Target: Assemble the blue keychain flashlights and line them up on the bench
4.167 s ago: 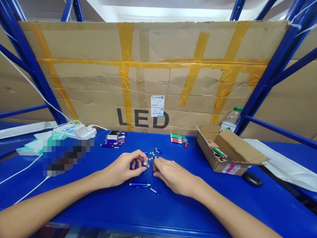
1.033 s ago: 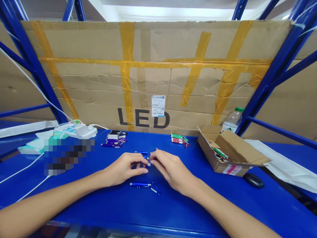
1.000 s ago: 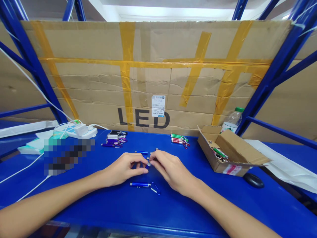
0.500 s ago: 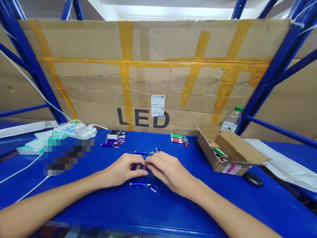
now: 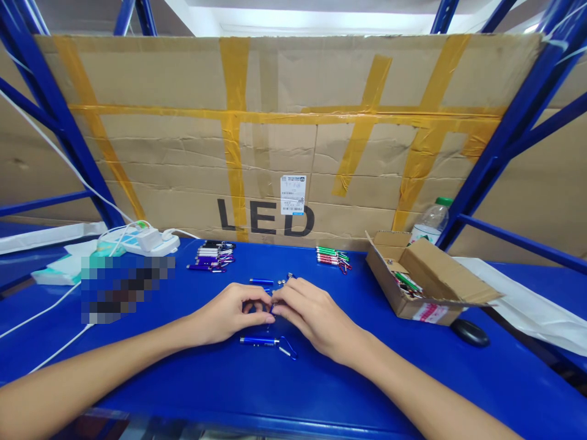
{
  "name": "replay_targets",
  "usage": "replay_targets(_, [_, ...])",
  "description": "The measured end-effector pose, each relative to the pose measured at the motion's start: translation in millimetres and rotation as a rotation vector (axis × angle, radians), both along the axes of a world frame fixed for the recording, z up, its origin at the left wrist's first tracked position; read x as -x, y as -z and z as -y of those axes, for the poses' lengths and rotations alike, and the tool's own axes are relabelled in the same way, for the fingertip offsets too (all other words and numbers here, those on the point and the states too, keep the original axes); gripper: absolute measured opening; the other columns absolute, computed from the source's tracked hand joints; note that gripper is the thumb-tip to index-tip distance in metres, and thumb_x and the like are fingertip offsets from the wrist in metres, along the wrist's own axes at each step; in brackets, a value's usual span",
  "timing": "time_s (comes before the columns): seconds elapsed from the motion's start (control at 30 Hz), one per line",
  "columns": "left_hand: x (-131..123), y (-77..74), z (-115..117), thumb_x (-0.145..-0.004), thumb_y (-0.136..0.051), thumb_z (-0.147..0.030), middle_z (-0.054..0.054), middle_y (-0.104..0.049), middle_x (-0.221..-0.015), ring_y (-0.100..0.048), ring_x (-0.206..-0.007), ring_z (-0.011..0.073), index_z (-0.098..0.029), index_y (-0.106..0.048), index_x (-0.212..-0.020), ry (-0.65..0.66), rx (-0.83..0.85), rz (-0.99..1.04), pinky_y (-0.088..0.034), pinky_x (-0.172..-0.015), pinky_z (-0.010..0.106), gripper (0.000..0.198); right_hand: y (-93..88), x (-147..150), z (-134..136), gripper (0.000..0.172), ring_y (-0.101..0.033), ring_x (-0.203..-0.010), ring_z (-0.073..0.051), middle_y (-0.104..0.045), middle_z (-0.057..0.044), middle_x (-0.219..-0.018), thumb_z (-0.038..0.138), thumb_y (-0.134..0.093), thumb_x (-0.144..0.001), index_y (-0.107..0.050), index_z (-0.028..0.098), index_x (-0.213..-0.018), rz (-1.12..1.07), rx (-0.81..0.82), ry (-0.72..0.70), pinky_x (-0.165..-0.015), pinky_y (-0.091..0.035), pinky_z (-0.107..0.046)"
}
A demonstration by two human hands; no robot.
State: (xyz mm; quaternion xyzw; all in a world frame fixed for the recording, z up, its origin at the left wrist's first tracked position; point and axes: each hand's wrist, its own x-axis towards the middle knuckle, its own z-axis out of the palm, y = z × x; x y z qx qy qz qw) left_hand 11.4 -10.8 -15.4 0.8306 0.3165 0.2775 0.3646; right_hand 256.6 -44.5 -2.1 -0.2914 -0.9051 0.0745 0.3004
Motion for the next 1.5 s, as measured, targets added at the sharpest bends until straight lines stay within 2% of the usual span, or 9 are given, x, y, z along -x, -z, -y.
replay_targets(0.17, [-0.3,-0.8,0.0,-0.090,-0.082,-0.038,0.001,-0.076,-0.083,-0.063,-0.073,0.0147,-0.017,-0.081,-0.097,0.013,0.021,0.002,-0.046,-0.069,0.024,0.022,1.0,-0.4,-1.0,0.016,-0.064,-0.094,-0.021,-0.068,-0.005,-0.101,0.033,-0.052,-0.115,-0.065,0.024,-0.114,-0.012,0.033,-0.007,-0.083,-0.053,-0.031])
replay_targets(0.5, [-0.1,-4.5,2.4,-0.088,-0.083,-0.032,0.002,-0.076,-0.085,-0.063,-0.075,0.0149,-0.017,-0.083,-0.098,0.015,0.046,0.019,-0.045,-0.070,0.023,0.018,2.4,0.3,0.0,0.012,-0.063,-0.092,-0.020,-0.068,-0.004,-0.100,0.033,-0.056,-0.113,-0.064,0.024,-0.110,-0.039,0.061,-0.012,-0.081,-0.049,-0.030])
replay_targets(1.23, [-0.5,-2.7,1.8,-0.089,-0.082,-0.032,0.002,-0.077,-0.087,-0.065,-0.076,0.0149,-0.017,-0.082,-0.098,0.016,0.017,0.016,-0.046,-0.070,0.023,0.017,4.9,0.4,-1.0,0.011,-0.061,-0.090,-0.021,-0.068,-0.003,-0.096,0.033,-0.061,-0.111,-0.064,0.023,-0.107,-0.025,-0.002,0.009,-0.078,-0.047,-0.030])
replay_targets(1.33, [-0.7,-2.9,1.6,-0.090,-0.081,-0.032,0.002,-0.078,-0.087,-0.067,-0.077,0.0156,-0.017,-0.082,-0.098,-0.031,-0.011,0.014,-0.046,-0.070,0.024,0.017,2.9,2.1,-0.3,0.013,-0.063,-0.092,-0.021,-0.070,-0.005,-0.099,0.031,-0.055,-0.114,-0.064,0.023,-0.111,-0.037,-0.024,0.043,-0.081,-0.050,-0.032])
replay_targets(1.5, [1.2,-1.6,-3.1,-0.093,-0.077,-0.039,0.001,-0.077,-0.086,-0.065,-0.076,0.0170,-0.019,-0.081,-0.105,-0.199,-0.047,0.042,-0.047,-0.070,0.026,0.024,1.3,2.5,-0.9,0.019,-0.066,-0.097,-0.024,-0.070,-0.008,-0.107,0.029,-0.048,-0.115,-0.064,0.023,-0.122,0.020,-0.014,0.147,-0.086,-0.055,-0.038])
